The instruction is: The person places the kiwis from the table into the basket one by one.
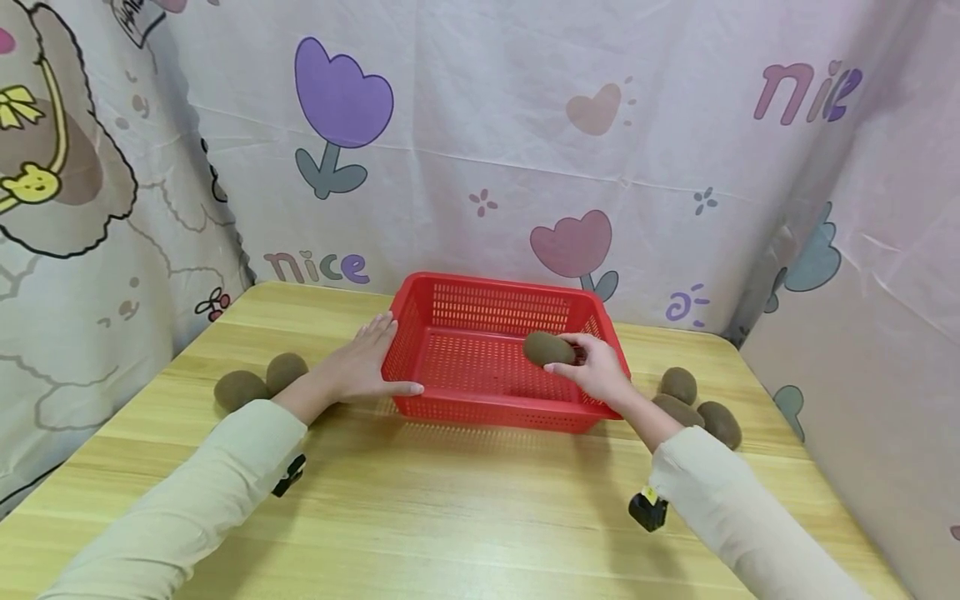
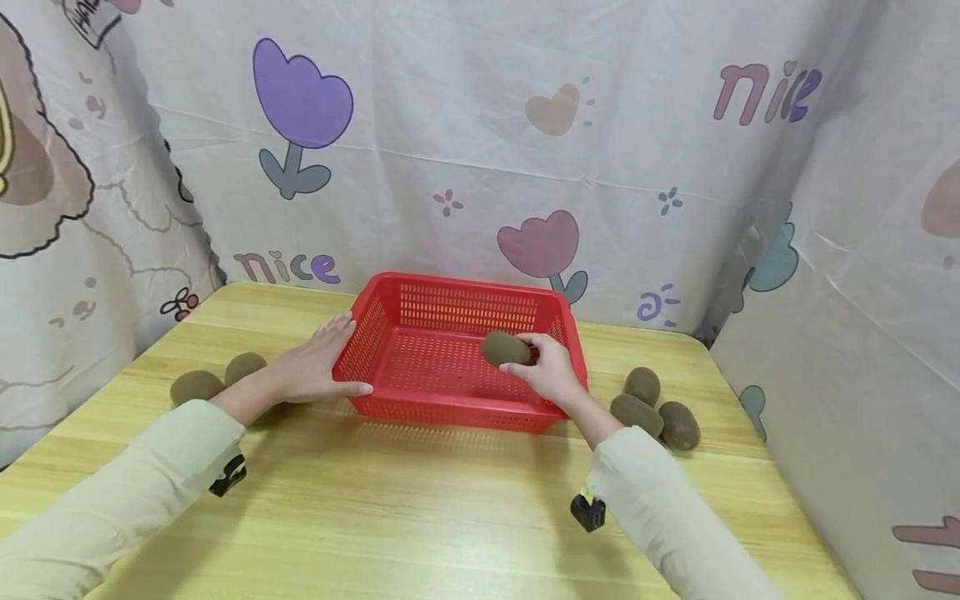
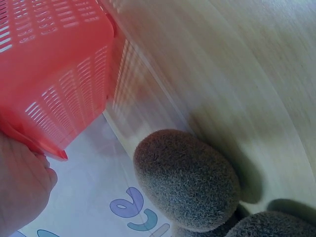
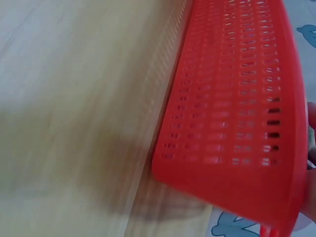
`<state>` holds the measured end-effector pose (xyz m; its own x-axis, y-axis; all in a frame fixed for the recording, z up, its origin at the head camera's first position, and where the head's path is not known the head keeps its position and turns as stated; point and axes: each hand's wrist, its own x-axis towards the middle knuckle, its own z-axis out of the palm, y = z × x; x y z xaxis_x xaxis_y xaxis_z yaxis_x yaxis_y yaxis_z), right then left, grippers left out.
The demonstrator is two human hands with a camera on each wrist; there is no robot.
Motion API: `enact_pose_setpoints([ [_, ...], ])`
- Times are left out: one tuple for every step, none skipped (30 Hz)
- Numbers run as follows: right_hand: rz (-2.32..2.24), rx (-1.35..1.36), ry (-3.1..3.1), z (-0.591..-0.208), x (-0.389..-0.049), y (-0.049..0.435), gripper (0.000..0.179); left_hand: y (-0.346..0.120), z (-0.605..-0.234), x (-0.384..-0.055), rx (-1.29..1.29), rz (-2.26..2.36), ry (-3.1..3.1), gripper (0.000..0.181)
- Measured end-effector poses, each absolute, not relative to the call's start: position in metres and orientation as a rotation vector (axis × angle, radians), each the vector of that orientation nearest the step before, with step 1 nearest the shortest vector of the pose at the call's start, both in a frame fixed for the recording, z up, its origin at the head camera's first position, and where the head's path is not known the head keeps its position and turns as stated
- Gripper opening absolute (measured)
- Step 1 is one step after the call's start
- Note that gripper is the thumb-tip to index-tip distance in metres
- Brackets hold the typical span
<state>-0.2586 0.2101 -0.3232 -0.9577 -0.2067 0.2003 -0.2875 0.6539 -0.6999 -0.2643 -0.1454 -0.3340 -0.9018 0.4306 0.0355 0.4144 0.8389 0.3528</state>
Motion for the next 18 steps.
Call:
enact_pose_setpoints([
  [1.171, 0.45, -2.796, -0.324, -0.261, 0.208, 0.047, -0.145, -0.334, -0.264, 0.684, 0.556, 2.968, 0.116],
  [1.153, 0.479, -2.833, -0.324, -0.263, 0.205, 0.046, -0.145, -0.334, -0.264, 0.686, 0.558, 2.968, 0.116],
  [1.143, 0.514, -2.871, -0.324, -0.265, 0.203, 0.045, -0.145, -0.334, -0.264, 0.686, 0.557, 2.969, 0.116],
  [1.136, 0.548, -2.911, -0.324, -0.266, 0.201, 0.044, -0.145, -0.334, -0.264, 0.686, 0.558, 2.969, 0.116],
  [1.118, 0.581, -2.951, -0.325, -0.268, 0.199, 0.043, -0.145, -0.334, -0.264, 0.687, 0.558, 2.971, 0.116],
  [1.104, 0.606, -2.993, -0.326, -0.27, 0.198, 0.042, -0.145, -0.334, -0.264, 0.685, 0.556, 2.972, 0.116],
  [1.092, 0.633, -3.031, -0.326, -0.271, 0.197, 0.041, -0.145, -0.334, -0.265, 0.684, 0.557, 2.971, 0.116],
  [1.075, 0.648, -3.068, -0.327, -0.273, 0.196, 0.04, -0.145, -0.334, -0.265, 0.681, 0.557, 2.97, 0.117],
  [1.053, 0.668, -3.099, -0.328, -0.274, 0.195, 0.039, -0.145, -0.334, -0.265, 0.68, 0.554, 2.97, 0.117],
  [1.032, 0.687, -3.129, -0.329, -0.275, 0.194, 0.039, -0.145, -0.334, -0.265, 0.678, 0.55, 2.969, 0.118],
  [1.009, 0.706, -3.154, -0.329, -0.276, 0.194, 0.038, -0.145, -0.334, -0.265, 0.678, 0.546, 2.968, 0.118],
  [0.993, 0.719, -3.178, -0.33, -0.277, 0.194, 0.037, -0.145, -0.335, -0.265, 0.677, 0.546, 2.968, 0.118],
  [0.977, 0.734, -3.197, -0.33, -0.278, 0.193, 0.037, -0.145, -0.335, -0.265, 0.678, 0.544, 2.968, 0.118],
  [0.964, 0.739, -3.216, -0.331, -0.279, 0.193, 0.036, -0.145, -0.335, -0.265, 0.679, 0.545, 2.969, 0.118],
  [0.948, 0.762, -3.226, -0.331, -0.28, 0.193, 0.035, -0.145, -0.335, -0.265, 0.681, 0.546, 2.969, 0.118],
  [0.94, 0.771, -3.241, -0.331, -0.281, 0.193, 0.034, -0.145, -0.335, -0.265, 0.682, 0.549, 2.97, 0.118],
  [0.939, 0.773, -3.255, -0.331, -0.281, 0.192, 0.034, -0.145, -0.335, -0.265, 0.68, 0.553, 2.969, 0.118],
  [0.939, 0.777, -3.267, -0.332, -0.281, 0.192, 0.034, -0.145, -0.335, -0.265, 0.676, 0.555, 2.968, 0.118],
])
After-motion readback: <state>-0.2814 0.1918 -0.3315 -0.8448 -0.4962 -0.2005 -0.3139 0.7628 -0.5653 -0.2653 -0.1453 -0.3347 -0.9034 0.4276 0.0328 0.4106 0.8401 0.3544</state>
